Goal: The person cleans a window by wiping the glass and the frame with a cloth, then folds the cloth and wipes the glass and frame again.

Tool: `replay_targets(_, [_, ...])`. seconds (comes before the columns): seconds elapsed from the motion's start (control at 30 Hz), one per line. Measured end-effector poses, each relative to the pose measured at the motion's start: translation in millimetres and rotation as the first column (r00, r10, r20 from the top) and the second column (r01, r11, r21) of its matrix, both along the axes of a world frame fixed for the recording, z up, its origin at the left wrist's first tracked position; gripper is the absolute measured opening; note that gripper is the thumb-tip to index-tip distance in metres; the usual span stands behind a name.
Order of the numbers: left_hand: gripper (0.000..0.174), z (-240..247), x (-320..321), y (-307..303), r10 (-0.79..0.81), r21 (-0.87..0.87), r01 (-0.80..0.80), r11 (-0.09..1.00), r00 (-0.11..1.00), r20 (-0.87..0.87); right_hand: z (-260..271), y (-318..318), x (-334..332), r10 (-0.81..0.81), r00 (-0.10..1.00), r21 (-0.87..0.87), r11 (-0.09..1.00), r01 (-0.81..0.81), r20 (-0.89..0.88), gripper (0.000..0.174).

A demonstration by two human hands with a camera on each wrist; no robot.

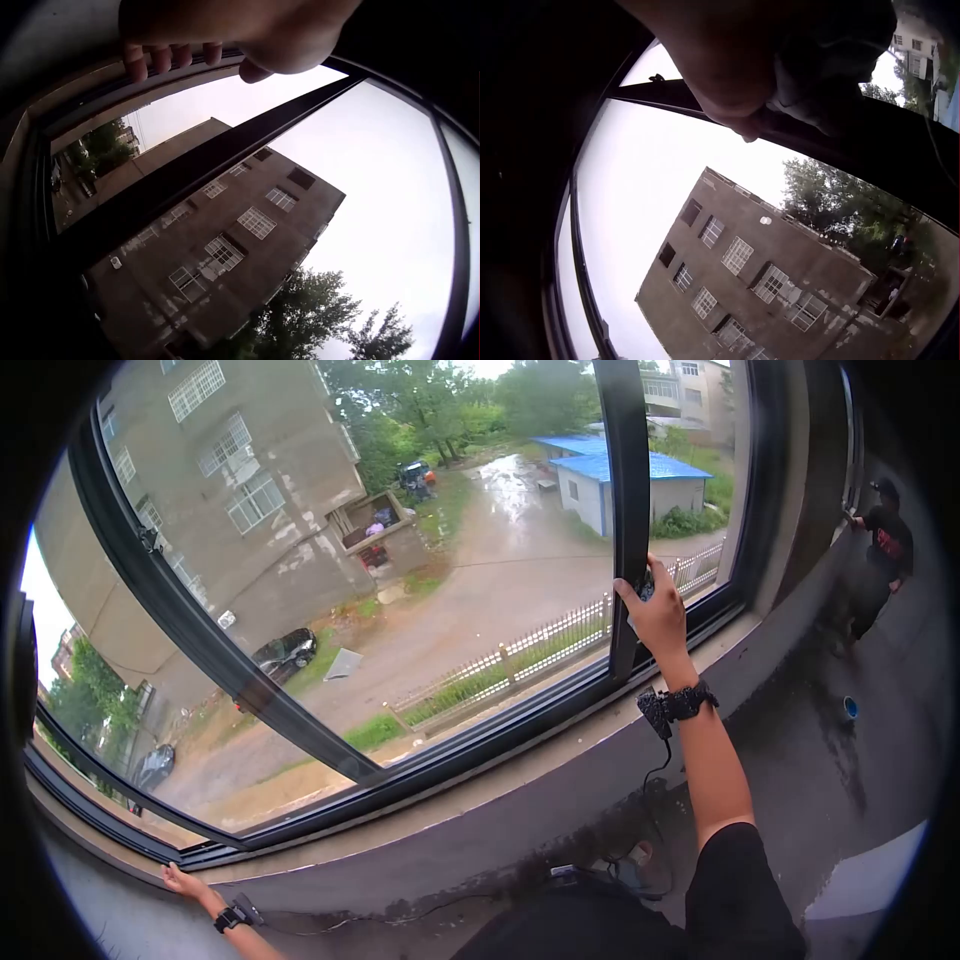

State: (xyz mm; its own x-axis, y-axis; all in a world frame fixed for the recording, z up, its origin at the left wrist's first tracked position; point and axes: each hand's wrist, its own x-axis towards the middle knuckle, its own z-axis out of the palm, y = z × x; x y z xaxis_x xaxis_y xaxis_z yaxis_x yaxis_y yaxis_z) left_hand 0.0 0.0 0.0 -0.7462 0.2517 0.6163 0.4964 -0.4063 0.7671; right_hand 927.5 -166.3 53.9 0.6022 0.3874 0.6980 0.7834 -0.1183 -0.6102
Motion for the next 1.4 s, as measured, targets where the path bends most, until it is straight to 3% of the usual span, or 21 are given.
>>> replay_targets(0.07, [0.048,9.5,15.8,12.0,0.009,-0.047,-0.012,0.999,0.998,-0.06,5.8,-3.7,12.3,-0.062,0.998,-0.053,0.997,0.061,-0.022,0.061])
replay_targets(0.1, [0.048,40.9,-6.8,25.2,0.001,-0.03,-0.004,1.0,0.995,-0.1,-5.9,0.6,-9.8,-0.071,0.995,-0.038,0.997,0.069,-0.063,0.061])
replay_targets(0.13, [0.049,-5.8,21.6,27.2,-0.025,-0.066,0.017,0.998,0.991,-0.129,6.8,-5.5,17.4,-0.122,0.992,-0.013,0.992,0.123,0.033,0.059])
replay_targets(0.17, [0.05,6.3,20.6,35.9,-0.046,-0.077,0.028,0.997,0.971,-0.236,0.1,-3.5,21.2,-0.171,0.984,0.031,0.985,0.169,0.045,0.057])
replay_targets(0.2, [0.054,3.3,22.2,49.5,-0.17,-0.01,0.171,0.985,0.976,-0.134,-5.9,-4.1,29.6,-0.199,0.978,0.042,0.98,0.197,0.057,0.056])
replay_targets(0.23, [0.054,10.8,41.2,48.0,-0.258,-0.051,0.253,0.966,0.947,-0.191,-2.8,-8.0,34.6,-0.204,0.977,0.042,0.978,0.202,0.055,0.056])
replay_targets(0.3, [0.055,47.7,116.1,20.4,-0.434,-0.213,0.424,0.88,0.901,-0.001,-0.2,-12.6,38.5,-0.255,0.954,-0.108,0.965,0.24,-0.158,0.058])
replay_targets(0.37, [0.057,31.3,111.4,46.5,-0.704,-0.072,0.713,0.697,0.701,0.116,-10.5,-19.6,49.6,-0.267,0.937,-0.117,0.962,0.246,-0.225,0.057])
replay_targets(0.47, [0.058,39.9,157.6,47.2,-0.736,-0.044,0.735,0.677,0.677,-0.001,-18.2,-35.5,71.8,-0.275,0.926,-0.041,0.961,0.274,-0.259,0.05])
replay_targets(0.5, [0.058,41.4,163.1,48.3,-0.764,-0.05,0.762,0.645,0.642,-0.071,-34.0,-38.5,83.3,-0.221,0.929,-0.027,0.974,0.223,-0.297,0.046])
replay_targets(0.57, [0.059,32.7,160.9,63.7,-0.758,-0.102,0.761,0.64,0.648,0.079,-63.0,-50.0,88.0,-0.073,0.947,0.061,0.993,0.096,-0.314,0.038])
replay_targets(0.67, [0.06,38.1,192.3,59.5,-0.847,-0.086,0.846,0.525,0.53,0.037,-80.6,-82.7,53.1,0.009,0.952,0.003,1.0,-0.008,-0.306,0.03])
replay_targets(0.77, [0.065,34.8,221.9,59.4,-0.848,0.01,0.848,0.529,0.529,0.03,-113.1,-111.7,31.4,0.126,0.927,-0.03,0.989,-0.146,-0.352,0.026])
replay_targets(0.87, [0.061,35.1,233.5,48.5,-0.89,-0.038,0.894,0.446,0.447,0.092,-145.2,-135.7,9.1,0.163,0.863,0.032,0.985,-0.169,-0.478,0.025])
replay_targets(0.97, [0.056,33.8,263.3,41.3,-0.814,-0.002,0.823,0.568,0.563,0.142,-172.9,-148.9,-15.2,0.214,0.748,0.186,0.975,-0.123,-0.628,0.022])
replay_targets(1.07, [0.054,31.8,281.4,45.0,-0.826,0.038,0.825,0.563,0.562,0.047,-199.4,-151.2,-41.4,0.272,0.648,0.254,0.959,-0.125,-0.712,0.022])
replay_targets(1.1, [0.053,35.5,289.1,43.9,-0.822,0.049,0.82,0.57,0.57,0.014,-202.8,-149.9,-52.2,0.342,0.525,0.313,0.938,-0.146,-0.779,0.023])
replay_targets(1.13, [0.053,38.3,296.8,40.4,-0.797,0.059,0.796,0.603,0.604,-0.005,-204.2,-149.4,-61.0,0.378,0.47,0.331,0.926,-0.182,-0.798,0.023])
replay_targets(1.27, [0.054,47.4,316.2,36.0,-0.745,0.077,0.746,0.662,0.666,-0.043,-219.6,-146.4,-89.2,0.412,0.34,0.286,0.887,-0.362,-0.846,0.031])
replay_targets(1.4, [0.062,60.2,318.0,27.1,-0.699,0.022,0.7,0.714,0.714,-0.04,-195.4,-132.7,-133.3,0.352,0.203,0.225,0.854,-0.469,-0.914,0.034])
